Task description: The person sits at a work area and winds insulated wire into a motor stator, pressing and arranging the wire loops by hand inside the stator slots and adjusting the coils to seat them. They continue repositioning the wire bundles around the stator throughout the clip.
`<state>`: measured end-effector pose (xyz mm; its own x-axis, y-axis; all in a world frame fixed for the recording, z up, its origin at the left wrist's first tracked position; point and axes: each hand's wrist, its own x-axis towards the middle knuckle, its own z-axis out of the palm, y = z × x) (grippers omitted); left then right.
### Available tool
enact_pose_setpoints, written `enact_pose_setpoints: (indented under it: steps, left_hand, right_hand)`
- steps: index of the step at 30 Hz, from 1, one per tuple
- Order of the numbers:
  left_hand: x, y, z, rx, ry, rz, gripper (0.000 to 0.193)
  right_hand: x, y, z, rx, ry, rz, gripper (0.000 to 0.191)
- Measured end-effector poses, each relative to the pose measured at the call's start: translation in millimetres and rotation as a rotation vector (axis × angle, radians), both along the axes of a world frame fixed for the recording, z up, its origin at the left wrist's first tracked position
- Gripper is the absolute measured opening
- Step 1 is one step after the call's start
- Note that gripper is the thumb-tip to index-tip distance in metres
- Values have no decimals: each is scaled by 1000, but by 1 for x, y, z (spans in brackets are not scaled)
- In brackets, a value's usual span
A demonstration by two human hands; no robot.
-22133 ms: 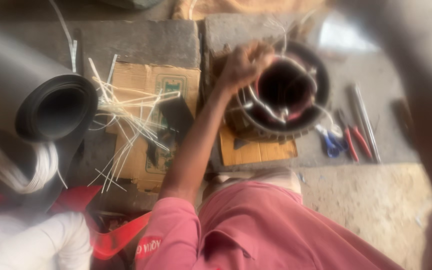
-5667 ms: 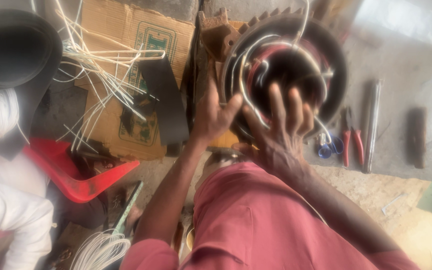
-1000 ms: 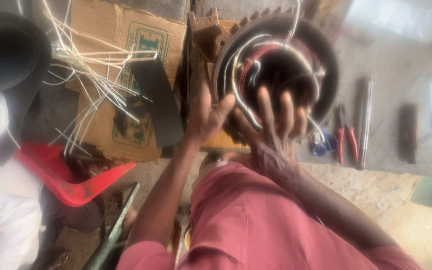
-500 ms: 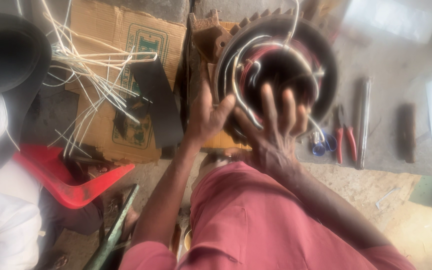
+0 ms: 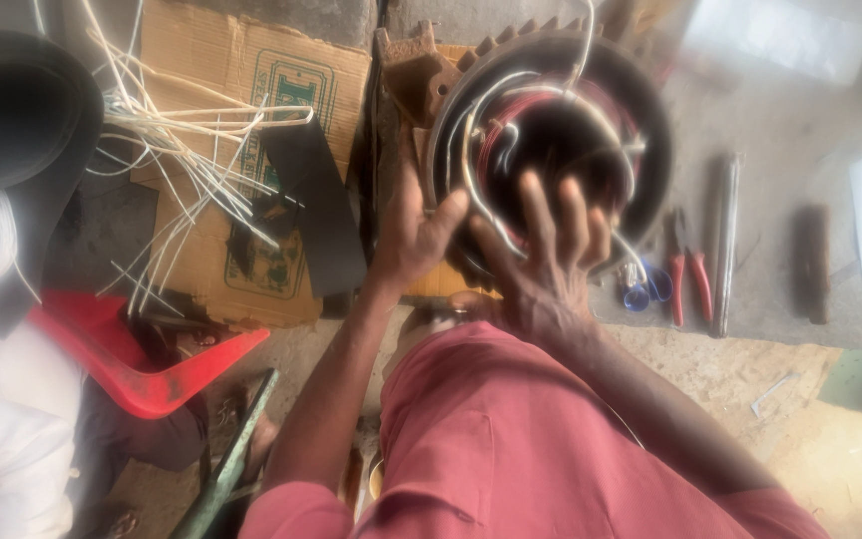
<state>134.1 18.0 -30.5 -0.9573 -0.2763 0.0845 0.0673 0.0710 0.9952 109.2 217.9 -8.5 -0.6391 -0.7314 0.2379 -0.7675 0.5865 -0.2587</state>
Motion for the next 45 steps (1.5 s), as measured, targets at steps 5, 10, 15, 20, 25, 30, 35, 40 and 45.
enact_pose_setpoints:
  steps: [5, 10, 15, 20, 25, 30, 35, 40, 45]
  left_hand:
    - [-1, 0, 0, 23, 38, -14, 79]
    - [-1, 0, 0, 71, 41, -14, 81]
    - [0, 0, 1, 42, 5, -13, 78]
    - [0, 1, 2, 62, 36, -10, 80]
    - [-2, 4, 4, 163, 2, 12, 85]
    - [-3, 5, 8, 155, 4, 35, 83]
    - [-4, 6, 11, 167, 28, 47, 83]
    - [-4, 6, 11, 36, 53, 88, 82]
    - [-4, 5, 8, -11, 55, 95, 86]
  right_hand:
    - [-2, -1, 0, 6, 15, 16, 89]
    - [0, -1, 3, 20, 26, 11, 90]
    - [0, -2, 4, 29, 53, -3, 90]
    - [-3, -5, 1, -18, 101, -4, 91]
    - [-3, -4, -2, -29, 111, -12, 90]
    - [-4, -4, -3, -31, 149, -14, 80]
    - [-3, -2, 1, -95, 117, 12, 80]
    - [-3, 0, 2, -80, 93, 40, 92]
    - [-2, -11, -8, -10, 154, -76, 90]
